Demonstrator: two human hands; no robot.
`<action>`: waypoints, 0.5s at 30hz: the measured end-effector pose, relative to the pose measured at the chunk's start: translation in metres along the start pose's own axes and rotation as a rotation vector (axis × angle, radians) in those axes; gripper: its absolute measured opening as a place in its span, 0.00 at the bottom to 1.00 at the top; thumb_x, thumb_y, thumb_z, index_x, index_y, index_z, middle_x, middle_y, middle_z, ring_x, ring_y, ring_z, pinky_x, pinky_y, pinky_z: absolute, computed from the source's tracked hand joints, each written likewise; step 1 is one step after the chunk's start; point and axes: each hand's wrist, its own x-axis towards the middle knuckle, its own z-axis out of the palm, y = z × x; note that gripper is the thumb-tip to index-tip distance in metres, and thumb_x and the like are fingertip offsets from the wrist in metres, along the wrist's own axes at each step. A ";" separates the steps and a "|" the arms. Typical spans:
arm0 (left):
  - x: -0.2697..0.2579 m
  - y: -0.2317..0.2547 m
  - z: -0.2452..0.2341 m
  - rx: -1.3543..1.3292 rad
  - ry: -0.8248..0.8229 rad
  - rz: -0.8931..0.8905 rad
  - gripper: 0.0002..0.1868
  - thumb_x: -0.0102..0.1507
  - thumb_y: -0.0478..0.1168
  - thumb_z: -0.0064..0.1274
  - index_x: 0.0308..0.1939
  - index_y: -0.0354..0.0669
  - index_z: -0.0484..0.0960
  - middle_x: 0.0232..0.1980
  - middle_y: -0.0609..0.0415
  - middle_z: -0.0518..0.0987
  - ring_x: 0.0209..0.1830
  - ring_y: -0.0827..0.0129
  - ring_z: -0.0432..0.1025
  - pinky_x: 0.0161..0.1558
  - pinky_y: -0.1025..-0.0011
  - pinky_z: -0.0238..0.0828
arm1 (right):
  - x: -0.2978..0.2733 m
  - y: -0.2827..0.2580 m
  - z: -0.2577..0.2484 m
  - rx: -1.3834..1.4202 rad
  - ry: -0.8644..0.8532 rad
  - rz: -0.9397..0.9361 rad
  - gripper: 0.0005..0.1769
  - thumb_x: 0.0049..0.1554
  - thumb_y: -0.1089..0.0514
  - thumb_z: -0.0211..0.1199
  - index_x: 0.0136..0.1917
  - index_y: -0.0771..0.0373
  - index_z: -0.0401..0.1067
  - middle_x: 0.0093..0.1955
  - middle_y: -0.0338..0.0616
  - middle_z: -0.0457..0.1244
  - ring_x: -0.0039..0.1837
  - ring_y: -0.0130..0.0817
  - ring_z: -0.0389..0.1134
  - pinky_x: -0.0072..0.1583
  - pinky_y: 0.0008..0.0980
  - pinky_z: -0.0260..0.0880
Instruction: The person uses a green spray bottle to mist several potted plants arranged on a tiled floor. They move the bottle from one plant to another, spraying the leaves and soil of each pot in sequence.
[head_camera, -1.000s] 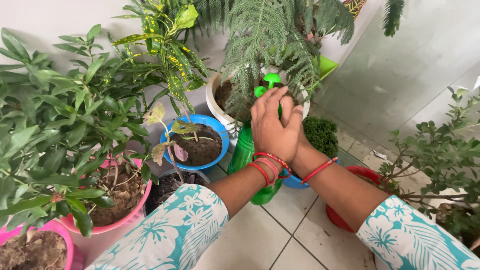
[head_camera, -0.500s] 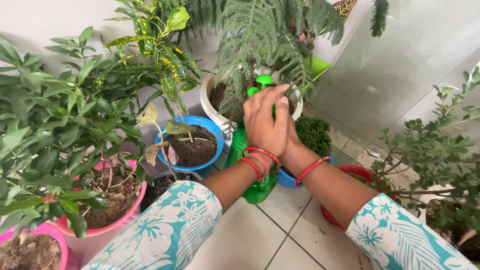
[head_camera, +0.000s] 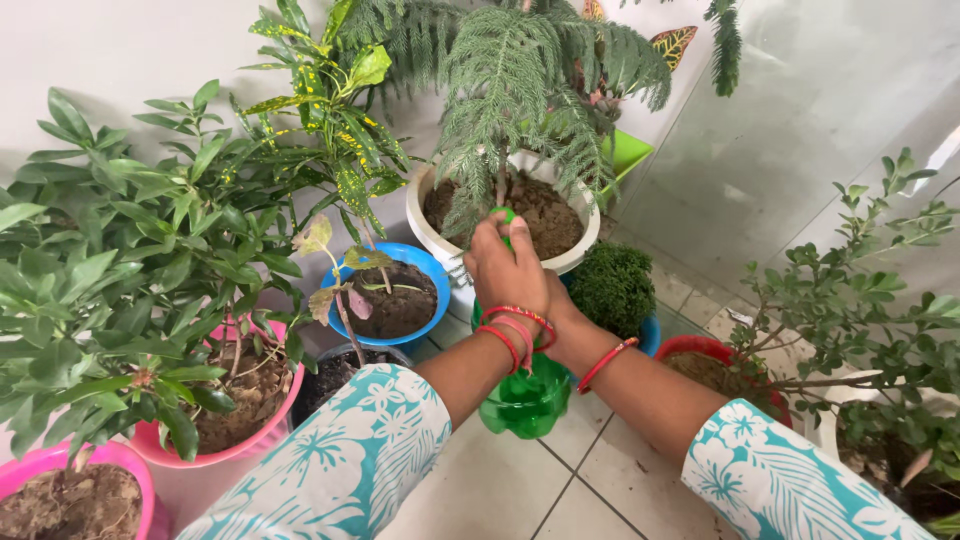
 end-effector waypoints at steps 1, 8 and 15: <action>-0.004 -0.004 -0.001 0.022 0.011 0.053 0.17 0.70 0.49 0.44 0.54 0.42 0.75 0.52 0.45 0.79 0.57 0.50 0.68 0.60 0.54 0.62 | 0.001 0.005 -0.003 0.052 -0.025 0.011 0.16 0.67 0.49 0.45 0.59 0.57 0.67 0.51 0.40 0.65 0.51 0.33 0.67 0.52 0.35 0.69; -0.008 0.001 0.019 0.015 0.006 0.132 0.14 0.69 0.47 0.45 0.49 0.42 0.79 0.53 0.46 0.79 0.57 0.46 0.68 0.59 0.54 0.63 | 0.005 -0.003 -0.023 0.232 -0.174 -0.079 0.16 0.71 0.47 0.44 0.60 0.56 0.67 0.52 0.38 0.64 0.53 0.30 0.65 0.54 0.32 0.69; -0.011 0.008 0.017 0.035 -0.039 0.112 0.12 0.65 0.43 0.48 0.48 0.43 0.81 0.52 0.47 0.80 0.55 0.49 0.69 0.59 0.56 0.64 | 0.000 -0.006 -0.028 0.095 -0.017 -0.084 0.15 0.68 0.48 0.43 0.57 0.55 0.67 0.50 0.38 0.64 0.51 0.32 0.66 0.52 0.34 0.68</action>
